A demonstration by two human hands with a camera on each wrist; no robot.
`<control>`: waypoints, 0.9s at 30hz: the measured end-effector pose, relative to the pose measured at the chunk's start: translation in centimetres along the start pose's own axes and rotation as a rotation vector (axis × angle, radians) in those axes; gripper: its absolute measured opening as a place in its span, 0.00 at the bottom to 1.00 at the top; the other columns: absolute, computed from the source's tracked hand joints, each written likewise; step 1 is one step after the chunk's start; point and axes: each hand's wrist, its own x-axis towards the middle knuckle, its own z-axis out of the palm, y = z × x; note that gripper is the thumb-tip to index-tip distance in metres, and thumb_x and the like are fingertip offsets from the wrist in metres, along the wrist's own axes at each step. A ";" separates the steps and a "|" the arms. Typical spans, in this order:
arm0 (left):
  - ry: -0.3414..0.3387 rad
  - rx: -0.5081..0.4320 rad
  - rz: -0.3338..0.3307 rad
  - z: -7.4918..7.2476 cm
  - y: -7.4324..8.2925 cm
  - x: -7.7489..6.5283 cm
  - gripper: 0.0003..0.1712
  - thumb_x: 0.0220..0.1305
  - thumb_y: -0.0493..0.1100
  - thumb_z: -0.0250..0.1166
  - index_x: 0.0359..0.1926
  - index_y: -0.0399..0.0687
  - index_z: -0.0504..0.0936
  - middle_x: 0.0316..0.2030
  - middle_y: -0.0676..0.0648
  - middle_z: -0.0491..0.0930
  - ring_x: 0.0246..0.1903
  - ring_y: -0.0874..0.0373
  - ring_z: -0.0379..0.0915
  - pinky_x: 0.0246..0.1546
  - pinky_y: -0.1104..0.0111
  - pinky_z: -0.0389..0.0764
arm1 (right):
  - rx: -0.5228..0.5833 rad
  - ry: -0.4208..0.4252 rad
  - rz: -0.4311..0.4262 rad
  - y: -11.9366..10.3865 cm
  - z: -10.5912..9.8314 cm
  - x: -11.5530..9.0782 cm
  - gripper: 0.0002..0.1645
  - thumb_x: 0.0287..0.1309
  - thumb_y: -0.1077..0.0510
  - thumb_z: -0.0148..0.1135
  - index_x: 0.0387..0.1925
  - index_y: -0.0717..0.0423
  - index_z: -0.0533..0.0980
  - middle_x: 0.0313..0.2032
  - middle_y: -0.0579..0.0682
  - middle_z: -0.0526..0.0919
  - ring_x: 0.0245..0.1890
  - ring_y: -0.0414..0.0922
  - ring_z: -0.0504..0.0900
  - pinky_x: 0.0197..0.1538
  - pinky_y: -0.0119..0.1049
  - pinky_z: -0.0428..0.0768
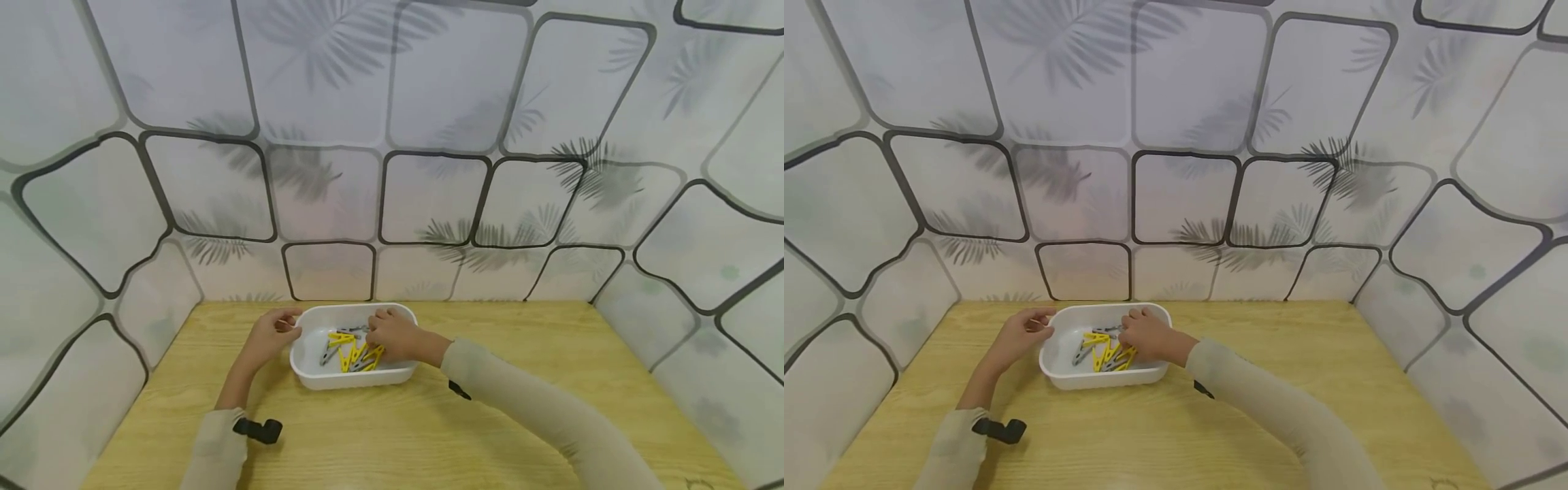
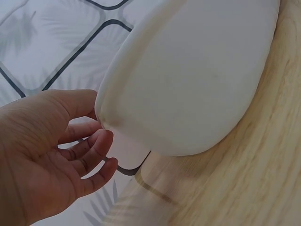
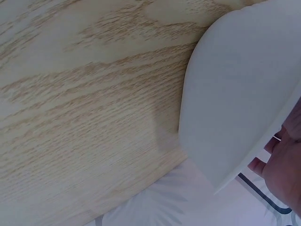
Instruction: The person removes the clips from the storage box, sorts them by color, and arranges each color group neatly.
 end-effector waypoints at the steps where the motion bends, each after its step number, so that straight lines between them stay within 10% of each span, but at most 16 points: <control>1: -0.001 -0.004 -0.001 0.0 0.0 0.0 0.23 0.67 0.33 0.66 0.61 0.31 0.78 0.47 0.33 0.78 0.45 0.46 0.78 0.37 0.73 0.78 | 0.003 0.001 0.001 0.0 0.0 -0.1 0.07 0.60 0.49 0.73 0.41 0.37 0.85 0.43 0.43 0.79 0.42 0.41 0.70 0.45 0.37 0.68; 27: -0.051 -0.201 -0.086 -0.2 -1.2 0.2 0.26 0.72 0.37 0.63 0.67 0.30 0.74 0.51 0.36 0.77 0.42 0.61 0.74 0.40 0.73 0.82 | -0.045 0.054 0.033 0.4 -1.5 -1.0 0.05 0.60 0.49 0.71 0.36 0.41 0.82 0.41 0.44 0.75 0.43 0.44 0.67 0.58 0.47 0.73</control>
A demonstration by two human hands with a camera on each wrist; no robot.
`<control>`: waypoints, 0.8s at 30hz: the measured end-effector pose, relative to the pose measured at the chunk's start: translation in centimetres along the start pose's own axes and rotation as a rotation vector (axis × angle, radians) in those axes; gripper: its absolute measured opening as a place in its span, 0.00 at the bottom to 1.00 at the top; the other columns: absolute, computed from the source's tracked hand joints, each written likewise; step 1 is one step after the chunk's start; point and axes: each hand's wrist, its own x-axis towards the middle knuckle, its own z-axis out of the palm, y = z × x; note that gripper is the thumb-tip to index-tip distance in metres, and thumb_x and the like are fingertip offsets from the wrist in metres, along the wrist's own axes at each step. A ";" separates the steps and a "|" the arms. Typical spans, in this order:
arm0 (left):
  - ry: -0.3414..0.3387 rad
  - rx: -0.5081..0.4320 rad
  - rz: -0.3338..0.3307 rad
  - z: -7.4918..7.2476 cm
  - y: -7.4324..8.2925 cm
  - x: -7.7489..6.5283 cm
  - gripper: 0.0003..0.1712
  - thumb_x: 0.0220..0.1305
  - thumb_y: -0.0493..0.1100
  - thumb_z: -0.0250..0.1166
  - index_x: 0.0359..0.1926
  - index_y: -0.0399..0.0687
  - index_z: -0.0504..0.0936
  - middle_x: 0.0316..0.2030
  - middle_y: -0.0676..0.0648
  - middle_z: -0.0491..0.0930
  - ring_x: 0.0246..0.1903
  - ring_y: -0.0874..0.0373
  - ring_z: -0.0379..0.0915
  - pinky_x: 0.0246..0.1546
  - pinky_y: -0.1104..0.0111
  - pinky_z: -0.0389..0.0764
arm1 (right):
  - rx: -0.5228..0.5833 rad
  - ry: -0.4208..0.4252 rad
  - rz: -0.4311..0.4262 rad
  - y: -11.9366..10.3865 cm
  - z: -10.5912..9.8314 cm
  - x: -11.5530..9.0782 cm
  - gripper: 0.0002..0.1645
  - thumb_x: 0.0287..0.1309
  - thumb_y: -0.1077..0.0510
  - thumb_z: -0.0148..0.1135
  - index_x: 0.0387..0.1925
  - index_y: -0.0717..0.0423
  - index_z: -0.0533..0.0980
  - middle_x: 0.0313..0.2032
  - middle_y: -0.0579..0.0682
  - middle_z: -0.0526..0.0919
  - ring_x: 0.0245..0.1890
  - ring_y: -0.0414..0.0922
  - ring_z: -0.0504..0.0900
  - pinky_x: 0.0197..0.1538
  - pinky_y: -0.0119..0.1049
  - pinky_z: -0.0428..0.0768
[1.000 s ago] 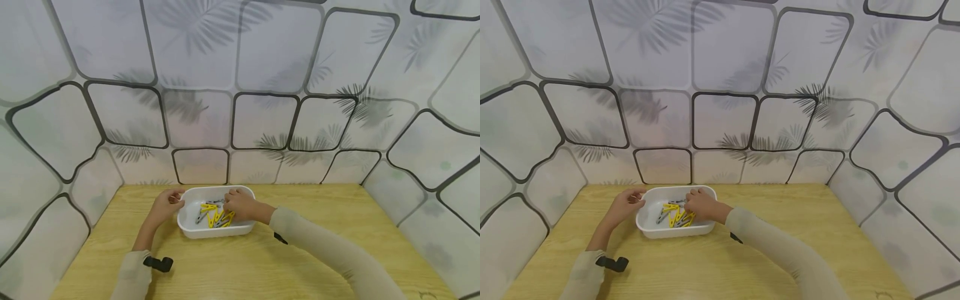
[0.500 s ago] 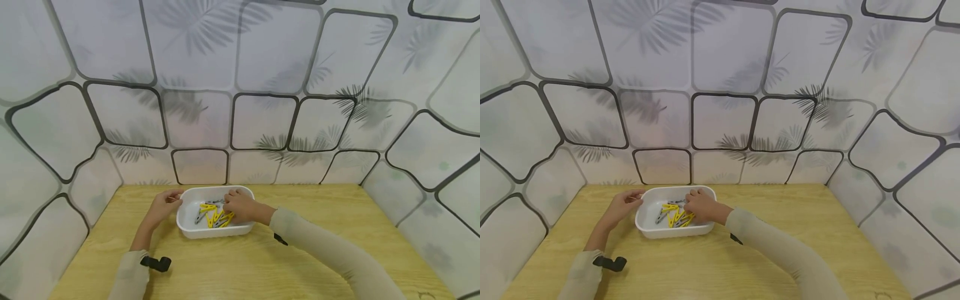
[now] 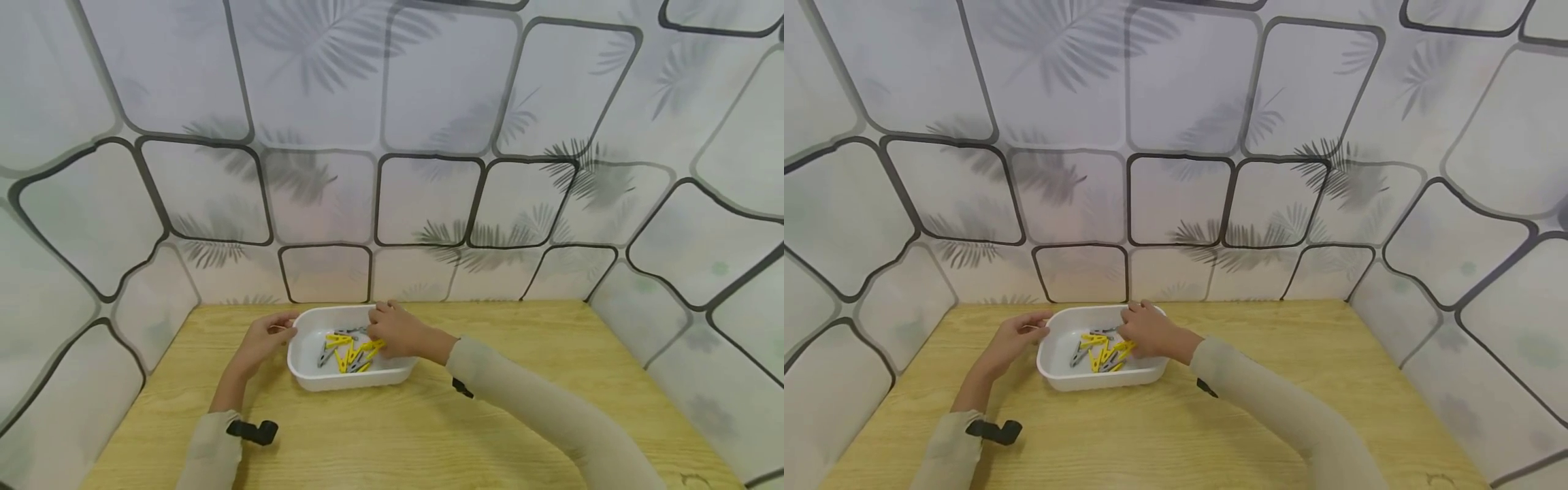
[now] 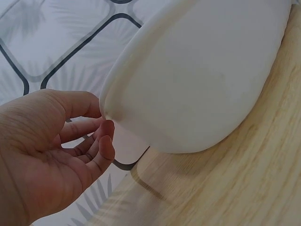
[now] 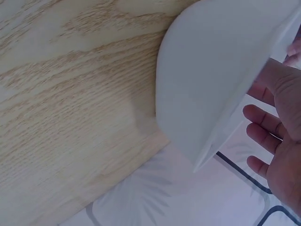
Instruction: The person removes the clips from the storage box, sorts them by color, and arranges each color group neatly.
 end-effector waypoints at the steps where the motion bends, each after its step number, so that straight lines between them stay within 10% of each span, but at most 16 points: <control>1: 0.000 0.000 -0.005 0.0 0.0 -0.1 0.26 0.72 0.37 0.63 0.67 0.30 0.74 0.51 0.36 0.77 0.42 0.62 0.74 0.40 0.73 0.82 | 0.019 0.019 0.004 0.1 -0.1 -0.2 0.06 0.60 0.49 0.71 0.37 0.42 0.82 0.40 0.45 0.75 0.43 0.44 0.67 0.57 0.48 0.73; 12: -0.005 -0.004 -0.013 0.1 0.6 -0.3 0.27 0.73 0.39 0.62 0.68 0.32 0.73 0.53 0.36 0.76 0.42 0.61 0.73 0.40 0.71 0.83 | 0.145 0.412 0.065 2.3 0.0 -2.3 0.13 0.54 0.53 0.76 0.35 0.50 0.78 0.40 0.49 0.74 0.41 0.47 0.66 0.51 0.50 0.68; 24: 0.003 0.010 -0.017 0.0 0.7 -0.3 0.26 0.73 0.38 0.61 0.67 0.31 0.73 0.53 0.35 0.77 0.41 0.64 0.74 0.41 0.72 0.82 | 0.146 0.673 0.322 4.6 2.0 -5.2 0.15 0.52 0.55 0.76 0.34 0.53 0.76 0.37 0.51 0.75 0.41 0.52 0.70 0.51 0.55 0.68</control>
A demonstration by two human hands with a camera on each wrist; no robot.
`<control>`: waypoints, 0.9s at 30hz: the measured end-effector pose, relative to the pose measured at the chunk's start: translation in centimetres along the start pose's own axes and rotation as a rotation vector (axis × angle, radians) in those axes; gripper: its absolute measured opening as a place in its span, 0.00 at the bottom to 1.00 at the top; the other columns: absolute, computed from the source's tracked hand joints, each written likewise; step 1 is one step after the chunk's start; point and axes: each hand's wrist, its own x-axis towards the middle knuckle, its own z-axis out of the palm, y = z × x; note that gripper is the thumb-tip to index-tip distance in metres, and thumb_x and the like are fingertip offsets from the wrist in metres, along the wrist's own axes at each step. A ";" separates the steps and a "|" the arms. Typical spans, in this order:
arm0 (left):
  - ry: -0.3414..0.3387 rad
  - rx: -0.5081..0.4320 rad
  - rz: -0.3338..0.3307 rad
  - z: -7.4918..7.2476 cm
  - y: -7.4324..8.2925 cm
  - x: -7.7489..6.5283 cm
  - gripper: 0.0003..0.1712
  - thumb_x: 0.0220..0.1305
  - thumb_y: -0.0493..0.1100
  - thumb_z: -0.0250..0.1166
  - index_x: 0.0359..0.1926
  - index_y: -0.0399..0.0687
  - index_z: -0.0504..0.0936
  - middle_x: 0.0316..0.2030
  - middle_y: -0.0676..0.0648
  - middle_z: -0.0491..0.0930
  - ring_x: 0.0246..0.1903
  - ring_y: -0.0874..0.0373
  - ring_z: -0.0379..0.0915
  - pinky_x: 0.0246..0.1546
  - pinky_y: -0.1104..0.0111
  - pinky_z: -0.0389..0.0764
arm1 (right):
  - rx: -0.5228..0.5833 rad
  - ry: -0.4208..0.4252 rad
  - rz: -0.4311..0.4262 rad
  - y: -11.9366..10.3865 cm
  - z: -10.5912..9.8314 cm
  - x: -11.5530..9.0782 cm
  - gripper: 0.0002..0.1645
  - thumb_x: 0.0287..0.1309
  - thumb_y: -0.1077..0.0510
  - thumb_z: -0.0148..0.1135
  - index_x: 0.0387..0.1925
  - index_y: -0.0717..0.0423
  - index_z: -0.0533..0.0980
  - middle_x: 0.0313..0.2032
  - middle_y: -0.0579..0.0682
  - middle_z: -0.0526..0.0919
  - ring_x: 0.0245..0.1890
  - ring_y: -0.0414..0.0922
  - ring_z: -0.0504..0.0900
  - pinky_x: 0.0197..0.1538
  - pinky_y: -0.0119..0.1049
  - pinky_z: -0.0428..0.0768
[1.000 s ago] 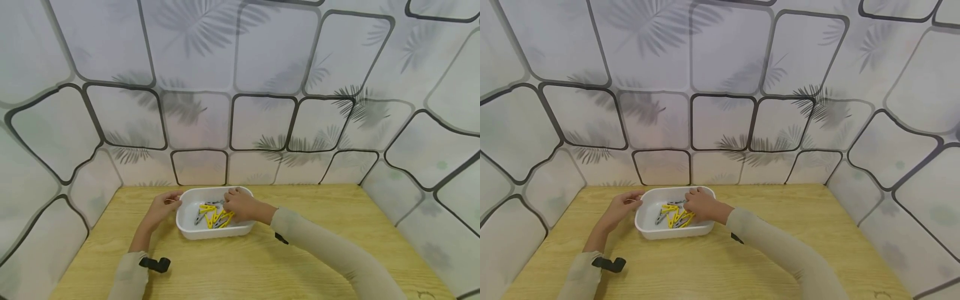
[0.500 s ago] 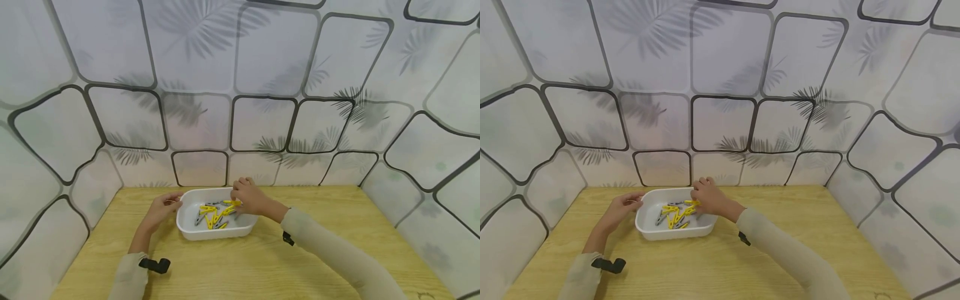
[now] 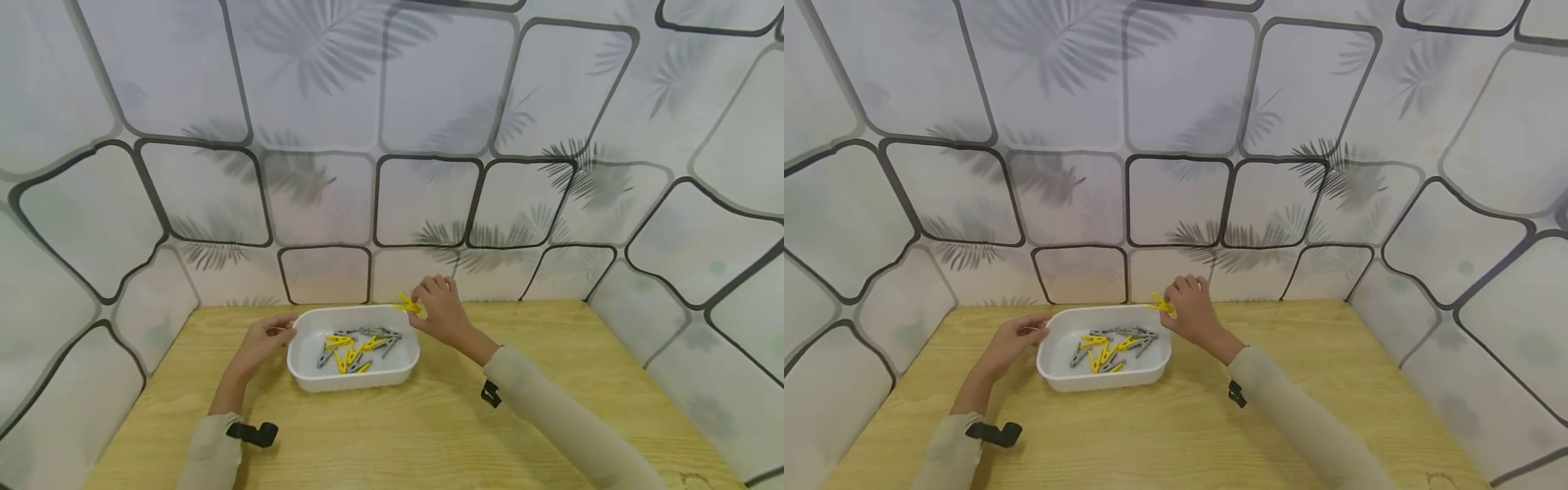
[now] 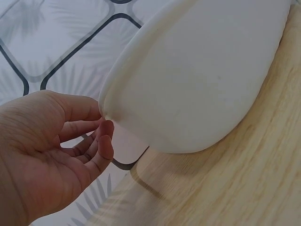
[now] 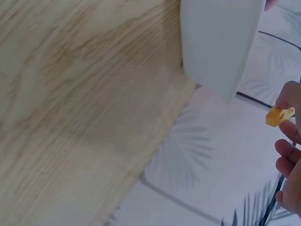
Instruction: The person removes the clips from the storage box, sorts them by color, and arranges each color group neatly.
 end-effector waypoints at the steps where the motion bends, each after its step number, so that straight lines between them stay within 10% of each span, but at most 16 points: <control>1: 0.000 -0.002 0.002 0.0 0.0 0.0 0.26 0.73 0.38 0.61 0.67 0.31 0.73 0.53 0.35 0.77 0.41 0.64 0.73 0.41 0.73 0.82 | -0.014 0.022 0.012 0.3 0.0 -0.3 0.16 0.51 0.55 0.77 0.33 0.53 0.76 0.37 0.51 0.75 0.41 0.52 0.70 0.51 0.55 0.68; 10: 0.003 -0.009 0.019 0.1 0.0 -0.2 0.26 0.73 0.39 0.62 0.67 0.31 0.74 0.53 0.34 0.77 0.40 0.68 0.74 0.41 0.72 0.82 | -0.047 0.110 0.125 2.1 0.2 -2.3 0.15 0.48 0.58 0.78 0.32 0.56 0.77 0.35 0.52 0.75 0.39 0.54 0.71 0.52 0.59 0.68; 27: 0.000 -0.016 -0.002 0.2 -0.6 0.1 0.27 0.74 0.40 0.62 0.68 0.31 0.73 0.55 0.35 0.77 0.41 0.67 0.74 0.42 0.71 0.83 | 0.090 -0.099 0.542 3.0 1.3 -6.3 0.13 0.54 0.53 0.72 0.30 0.55 0.76 0.33 0.54 0.77 0.41 0.55 0.70 0.51 0.59 0.64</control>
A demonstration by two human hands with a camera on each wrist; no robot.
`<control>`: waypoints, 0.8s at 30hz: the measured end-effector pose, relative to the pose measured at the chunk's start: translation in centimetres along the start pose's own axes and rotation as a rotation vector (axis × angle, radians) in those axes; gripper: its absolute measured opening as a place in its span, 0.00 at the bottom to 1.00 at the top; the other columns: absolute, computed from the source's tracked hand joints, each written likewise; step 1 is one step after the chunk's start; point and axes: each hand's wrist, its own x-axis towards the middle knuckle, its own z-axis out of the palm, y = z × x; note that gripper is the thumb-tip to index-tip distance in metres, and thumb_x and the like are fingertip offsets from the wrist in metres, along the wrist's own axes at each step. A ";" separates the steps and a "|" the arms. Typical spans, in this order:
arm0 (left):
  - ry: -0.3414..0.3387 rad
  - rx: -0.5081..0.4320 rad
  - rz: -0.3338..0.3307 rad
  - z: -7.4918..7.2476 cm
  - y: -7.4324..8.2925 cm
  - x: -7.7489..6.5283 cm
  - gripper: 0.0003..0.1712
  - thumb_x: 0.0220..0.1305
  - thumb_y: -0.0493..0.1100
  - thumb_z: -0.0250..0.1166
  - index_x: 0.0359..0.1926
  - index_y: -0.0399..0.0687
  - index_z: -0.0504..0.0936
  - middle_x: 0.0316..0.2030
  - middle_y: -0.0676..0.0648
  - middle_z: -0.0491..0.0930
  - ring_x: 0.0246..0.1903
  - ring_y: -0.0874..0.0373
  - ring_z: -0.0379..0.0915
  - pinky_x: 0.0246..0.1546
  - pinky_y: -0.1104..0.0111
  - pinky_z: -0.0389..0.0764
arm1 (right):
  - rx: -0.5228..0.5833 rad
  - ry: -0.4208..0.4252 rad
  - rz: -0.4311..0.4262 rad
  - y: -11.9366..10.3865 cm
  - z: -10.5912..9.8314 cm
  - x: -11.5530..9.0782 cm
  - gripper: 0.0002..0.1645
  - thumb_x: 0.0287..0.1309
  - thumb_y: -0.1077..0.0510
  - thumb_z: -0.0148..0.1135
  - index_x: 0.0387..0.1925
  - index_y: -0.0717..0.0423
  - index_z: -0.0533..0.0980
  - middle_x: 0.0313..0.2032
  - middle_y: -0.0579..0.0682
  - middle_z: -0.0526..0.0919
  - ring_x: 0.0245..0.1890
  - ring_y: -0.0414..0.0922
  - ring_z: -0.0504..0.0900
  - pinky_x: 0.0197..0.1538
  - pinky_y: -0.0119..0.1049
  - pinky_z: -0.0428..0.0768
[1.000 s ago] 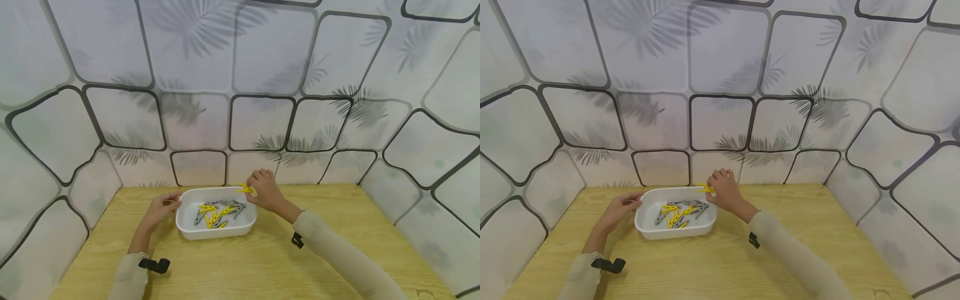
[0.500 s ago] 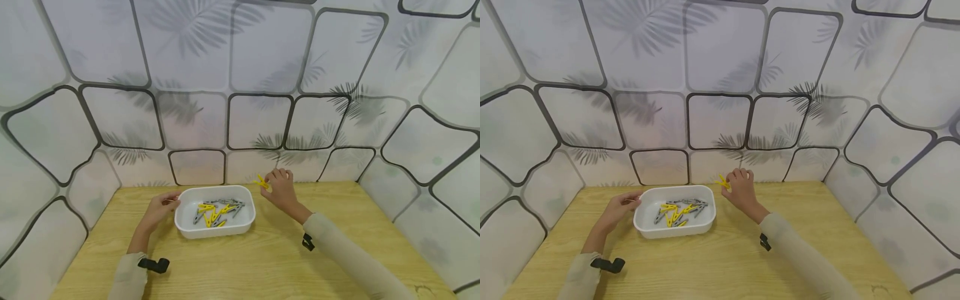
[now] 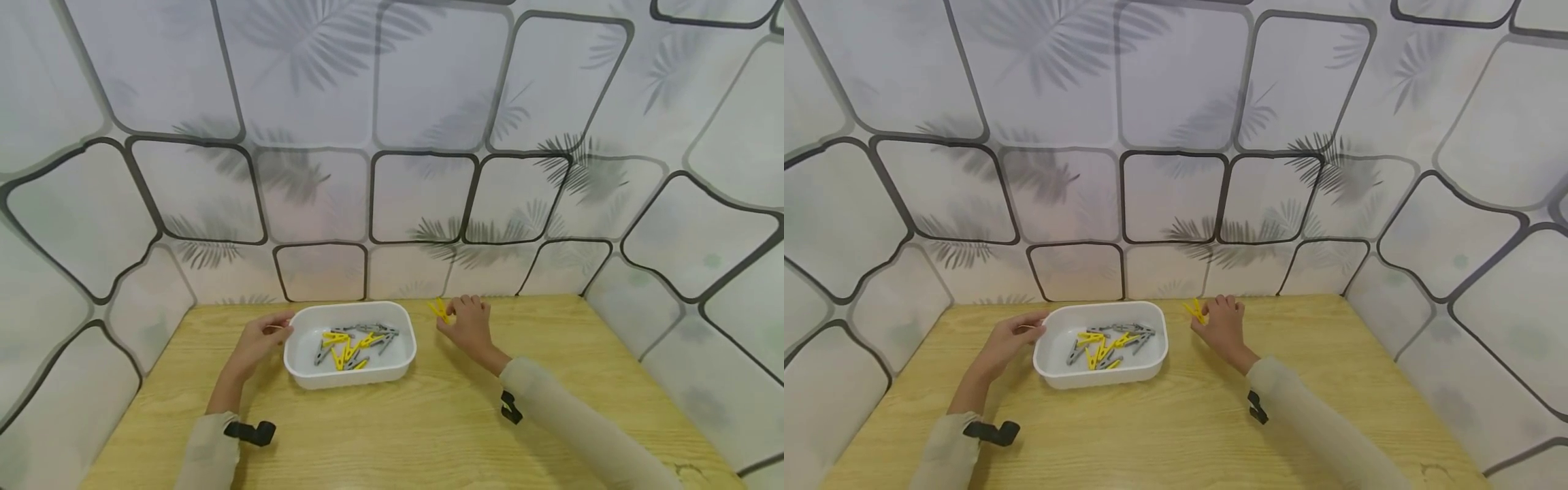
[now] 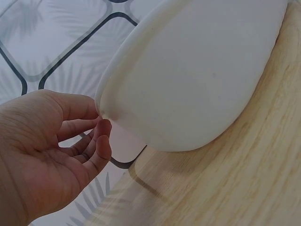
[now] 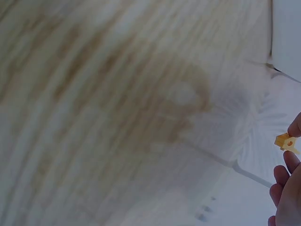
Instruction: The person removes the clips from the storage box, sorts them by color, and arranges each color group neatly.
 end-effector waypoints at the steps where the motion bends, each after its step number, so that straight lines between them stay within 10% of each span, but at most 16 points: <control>1: 0.000 0.001 0.000 0.0 0.0 0.0 0.27 0.74 0.40 0.62 0.68 0.31 0.73 0.55 0.35 0.76 0.41 0.67 0.74 0.42 0.71 0.83 | 0.003 -0.002 0.007 0.0 0.1 0.0 0.13 0.54 0.53 0.72 0.29 0.56 0.77 0.33 0.54 0.78 0.40 0.55 0.70 0.50 0.58 0.64; 24: -0.007 -0.014 0.005 -0.1 0.4 -0.4 0.27 0.74 0.41 0.62 0.68 0.32 0.73 0.55 0.34 0.76 0.43 0.64 0.75 0.41 0.72 0.83 | -0.012 -0.176 0.129 -0.4 2.4 -0.5 0.14 0.55 0.51 0.69 0.26 0.55 0.75 0.30 0.52 0.74 0.38 0.53 0.68 0.51 0.55 0.60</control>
